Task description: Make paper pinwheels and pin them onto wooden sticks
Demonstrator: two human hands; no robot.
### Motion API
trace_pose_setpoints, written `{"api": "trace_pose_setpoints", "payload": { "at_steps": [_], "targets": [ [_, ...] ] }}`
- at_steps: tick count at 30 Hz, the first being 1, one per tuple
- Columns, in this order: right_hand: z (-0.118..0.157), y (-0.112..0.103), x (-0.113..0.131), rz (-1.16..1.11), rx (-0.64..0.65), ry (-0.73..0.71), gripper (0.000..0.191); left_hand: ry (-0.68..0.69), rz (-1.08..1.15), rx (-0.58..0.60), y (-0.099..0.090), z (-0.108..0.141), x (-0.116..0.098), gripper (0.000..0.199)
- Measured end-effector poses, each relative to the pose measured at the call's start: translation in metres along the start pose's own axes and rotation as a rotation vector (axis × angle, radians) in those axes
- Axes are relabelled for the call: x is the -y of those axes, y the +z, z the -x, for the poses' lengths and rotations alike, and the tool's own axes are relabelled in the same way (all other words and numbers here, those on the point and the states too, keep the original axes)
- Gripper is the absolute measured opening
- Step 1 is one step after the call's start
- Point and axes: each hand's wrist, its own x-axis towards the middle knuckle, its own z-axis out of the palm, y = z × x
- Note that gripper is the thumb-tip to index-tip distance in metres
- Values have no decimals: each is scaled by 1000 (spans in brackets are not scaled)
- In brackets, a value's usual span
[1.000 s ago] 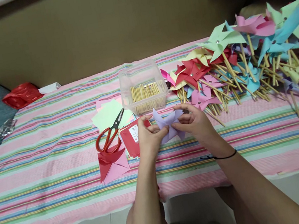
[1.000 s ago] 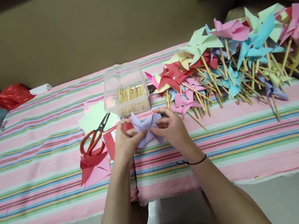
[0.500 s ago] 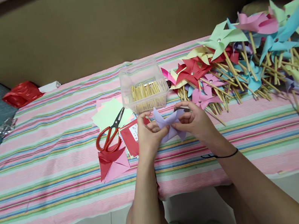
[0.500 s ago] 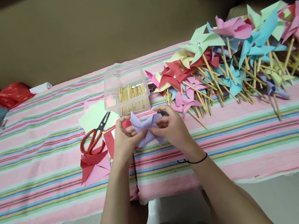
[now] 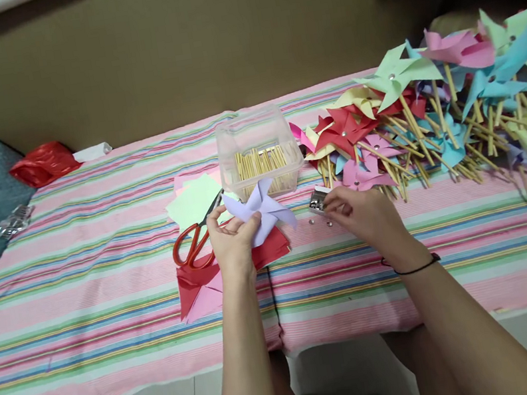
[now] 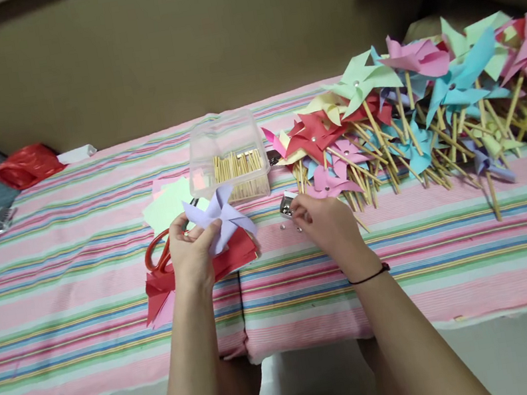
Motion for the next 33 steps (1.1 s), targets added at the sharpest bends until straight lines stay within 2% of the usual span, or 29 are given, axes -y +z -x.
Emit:
{"api": "trace_pose_setpoints", "payload": {
  "at_steps": [3, 6, 9, 11, 14, 17, 19, 26, 33],
  "targets": [
    [8, 1, 6, 214, 148, 7, 12, -3, 5, 17, 0, 1, 1, 64],
    [12, 5, 9, 333, 165, 17, 17, -15, 28, 44, 1, 3, 3, 66],
    [12, 10, 8, 300, 141, 33, 18, -24, 43, 73, 2, 5, 5, 66],
    [11, 13, 5, 188, 103, 63, 15, -30, 48, 94, 3, 6, 5, 65],
    [11, 14, 3, -222, 58, 138, 12, -40, 50, 115, 4, 7, 6, 65],
    [11, 13, 5, -682, 53, 247, 29, -44, 54, 121, 4, 8, 6, 66],
    [11, 13, 8, -862, 50, 313, 40, -43, 61, 123, 5, 9, 7, 65],
    [8, 6, 17, -1128, 31, 386, 49, -35, 52, 139, 9, 10, 10, 63],
    [7, -1, 18, -1150, 140, 444, 49, -25, 39, 136, 10, 9, 15, 62]
  ]
}}
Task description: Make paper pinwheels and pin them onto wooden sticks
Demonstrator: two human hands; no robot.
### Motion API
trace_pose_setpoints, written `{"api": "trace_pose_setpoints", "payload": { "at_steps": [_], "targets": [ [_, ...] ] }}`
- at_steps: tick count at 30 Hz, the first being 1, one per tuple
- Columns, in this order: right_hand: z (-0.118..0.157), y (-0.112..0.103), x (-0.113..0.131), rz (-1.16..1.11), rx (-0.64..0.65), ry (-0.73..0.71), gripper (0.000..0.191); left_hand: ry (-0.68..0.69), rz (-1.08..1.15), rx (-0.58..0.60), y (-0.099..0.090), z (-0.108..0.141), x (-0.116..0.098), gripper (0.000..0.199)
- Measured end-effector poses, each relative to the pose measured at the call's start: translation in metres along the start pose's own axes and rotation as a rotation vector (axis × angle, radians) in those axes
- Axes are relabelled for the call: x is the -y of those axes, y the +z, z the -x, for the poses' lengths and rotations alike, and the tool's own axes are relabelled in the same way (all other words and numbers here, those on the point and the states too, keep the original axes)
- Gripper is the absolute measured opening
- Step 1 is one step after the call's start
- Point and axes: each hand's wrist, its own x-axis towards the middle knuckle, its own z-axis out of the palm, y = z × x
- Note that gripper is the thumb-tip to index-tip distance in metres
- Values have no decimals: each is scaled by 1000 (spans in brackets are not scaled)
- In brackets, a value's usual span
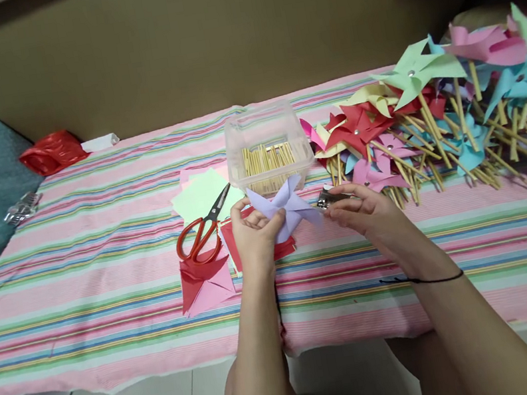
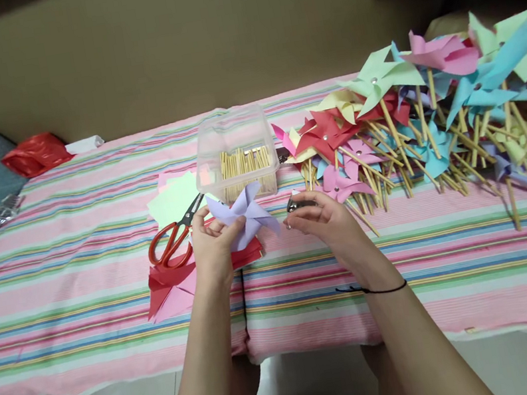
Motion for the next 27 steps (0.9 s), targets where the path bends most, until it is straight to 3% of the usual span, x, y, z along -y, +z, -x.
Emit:
{"api": "trace_pose_setpoints", "payload": {
  "at_steps": [8, 27],
  "targets": [
    [1, -1, -1, -41, -41, 75, 44, -1, -20, -6, 1, 0, 1, 63],
    [2, 0, 0, -107, -5, -12, 23, -15, -45, -14, 1, 0, 0, 64]
  ]
}}
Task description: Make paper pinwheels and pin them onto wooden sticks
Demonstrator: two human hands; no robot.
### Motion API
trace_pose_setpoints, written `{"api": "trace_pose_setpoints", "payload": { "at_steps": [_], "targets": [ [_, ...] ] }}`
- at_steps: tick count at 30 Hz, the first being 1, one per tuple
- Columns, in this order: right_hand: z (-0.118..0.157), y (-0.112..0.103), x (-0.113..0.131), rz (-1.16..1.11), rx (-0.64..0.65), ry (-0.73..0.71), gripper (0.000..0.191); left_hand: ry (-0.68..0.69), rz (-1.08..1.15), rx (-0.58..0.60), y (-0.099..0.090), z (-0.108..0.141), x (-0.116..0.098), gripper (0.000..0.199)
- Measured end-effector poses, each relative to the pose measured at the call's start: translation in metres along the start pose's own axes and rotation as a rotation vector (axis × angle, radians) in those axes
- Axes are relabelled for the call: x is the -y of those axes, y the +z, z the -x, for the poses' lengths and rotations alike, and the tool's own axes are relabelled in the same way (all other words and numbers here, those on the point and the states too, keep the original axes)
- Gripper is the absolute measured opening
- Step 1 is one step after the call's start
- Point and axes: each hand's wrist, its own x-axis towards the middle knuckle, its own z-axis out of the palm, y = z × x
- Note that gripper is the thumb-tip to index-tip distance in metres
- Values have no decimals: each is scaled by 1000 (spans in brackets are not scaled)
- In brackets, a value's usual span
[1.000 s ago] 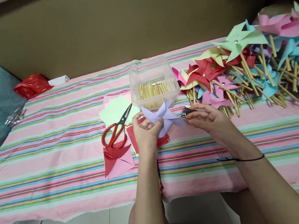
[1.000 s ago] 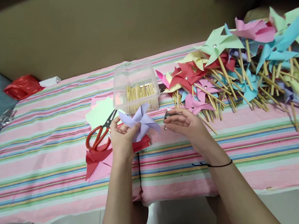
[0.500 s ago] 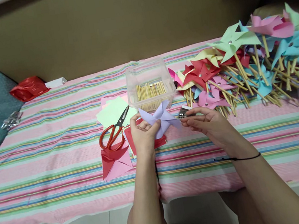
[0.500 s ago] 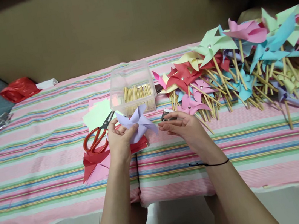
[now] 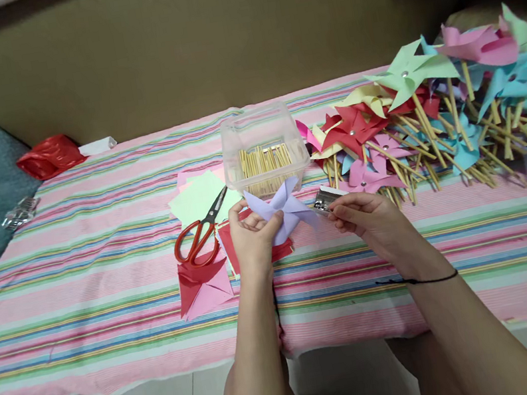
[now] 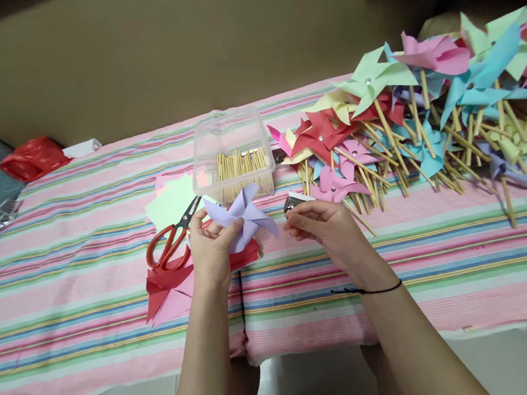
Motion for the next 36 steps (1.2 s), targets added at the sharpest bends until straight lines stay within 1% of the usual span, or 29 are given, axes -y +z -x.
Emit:
{"api": "trace_pose_setpoints", "payload": {
  "at_steps": [4, 9, 14, 18, 23, 25, 28, 30, 32, 36],
  "targets": [
    [1, 0, 0, 9, 2, -1, 22, 7, 0, 0, 0, 0, 0, 64],
    [0, -1, -4, -51, -40, -32, 18, 19, 6, 6, 0, 1, 1, 62],
    [-2, -2, -4, -86, -56, -7, 19, 11, 4, 10, 1, 1, 0, 62],
    [-3, -2, -3, -142, -28, 16, 18, 17, -5, 5, 1, 1, 0, 61],
    [-3, 0, -3, -203, 42, 4, 20, 22, -6, 4, 0, 1, 1, 61],
    [-4, 1, -4, -214, 26, 7, 22, 23, -1, 5, 0, 0, 2, 62],
    [-5, 1, -5, -195, -49, 6, 27, 29, -12, 4, 0, 0, 2, 61],
    [-5, 0, -5, -163, -84, -17, 29, 43, -51, 8, 1, 0, 2, 59],
    [-4, 1, -4, -116, -79, -64, 27, 70, -102, 22, 2, 1, 2, 55],
    [-1, 9, -1, 64, 10, -236, 11, 127, -183, 71, 6, 4, 4, 52]
  ]
}}
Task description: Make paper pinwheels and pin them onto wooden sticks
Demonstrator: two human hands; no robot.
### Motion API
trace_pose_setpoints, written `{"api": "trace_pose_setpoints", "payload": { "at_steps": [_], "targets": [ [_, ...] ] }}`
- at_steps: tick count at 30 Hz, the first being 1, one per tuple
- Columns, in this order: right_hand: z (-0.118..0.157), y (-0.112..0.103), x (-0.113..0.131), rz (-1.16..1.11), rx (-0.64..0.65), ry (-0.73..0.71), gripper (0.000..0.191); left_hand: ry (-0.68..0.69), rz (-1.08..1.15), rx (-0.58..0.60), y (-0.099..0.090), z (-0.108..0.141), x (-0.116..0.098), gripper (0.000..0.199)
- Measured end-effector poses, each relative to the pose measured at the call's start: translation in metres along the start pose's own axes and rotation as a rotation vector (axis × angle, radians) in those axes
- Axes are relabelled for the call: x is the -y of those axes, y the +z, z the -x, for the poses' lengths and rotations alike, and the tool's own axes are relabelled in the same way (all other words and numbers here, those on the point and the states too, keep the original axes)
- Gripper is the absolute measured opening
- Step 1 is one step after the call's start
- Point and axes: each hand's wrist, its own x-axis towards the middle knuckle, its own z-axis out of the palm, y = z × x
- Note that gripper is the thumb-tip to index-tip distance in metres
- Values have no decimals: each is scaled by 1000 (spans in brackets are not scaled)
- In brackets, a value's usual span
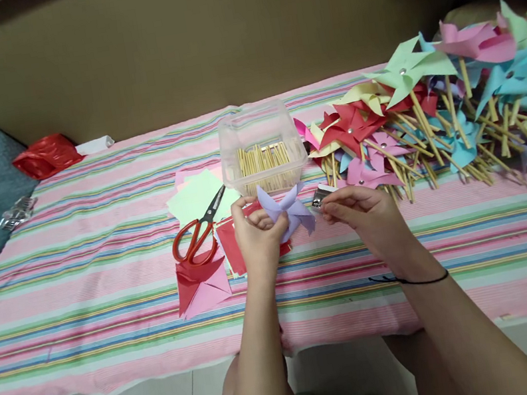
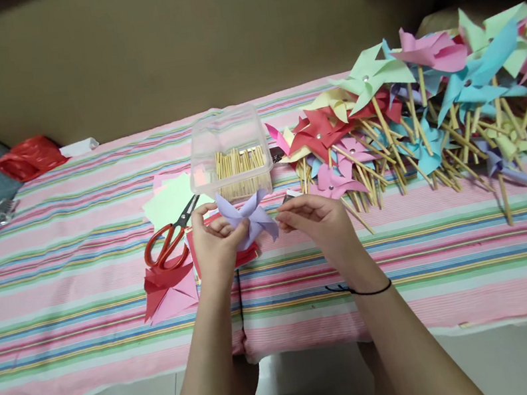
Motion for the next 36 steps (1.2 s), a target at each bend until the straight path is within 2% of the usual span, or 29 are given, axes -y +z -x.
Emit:
{"api": "trace_pose_setpoints", "payload": {
  "at_steps": [4, 11, 18, 25, 36],
  "targets": [
    [3, 11, -3, 129, 15, -111, 4, -34, -38, 54, 3, 3, 1, 57],
    [5, 14, -10, 283, -44, -169, 4, -134, 38, 114, 6, 4, 0, 64],
    [2, 13, -10, 307, 6, -274, 6, -106, 63, 126, 7, 3, -2, 63],
    [-1, 10, -13, 264, 9, -189, 7, -69, 76, 160, 9, 5, -4, 62],
    [-1, 10, -12, 286, 9, -186, 2, -54, 70, 172, 10, 7, -5, 60]
  ]
}}
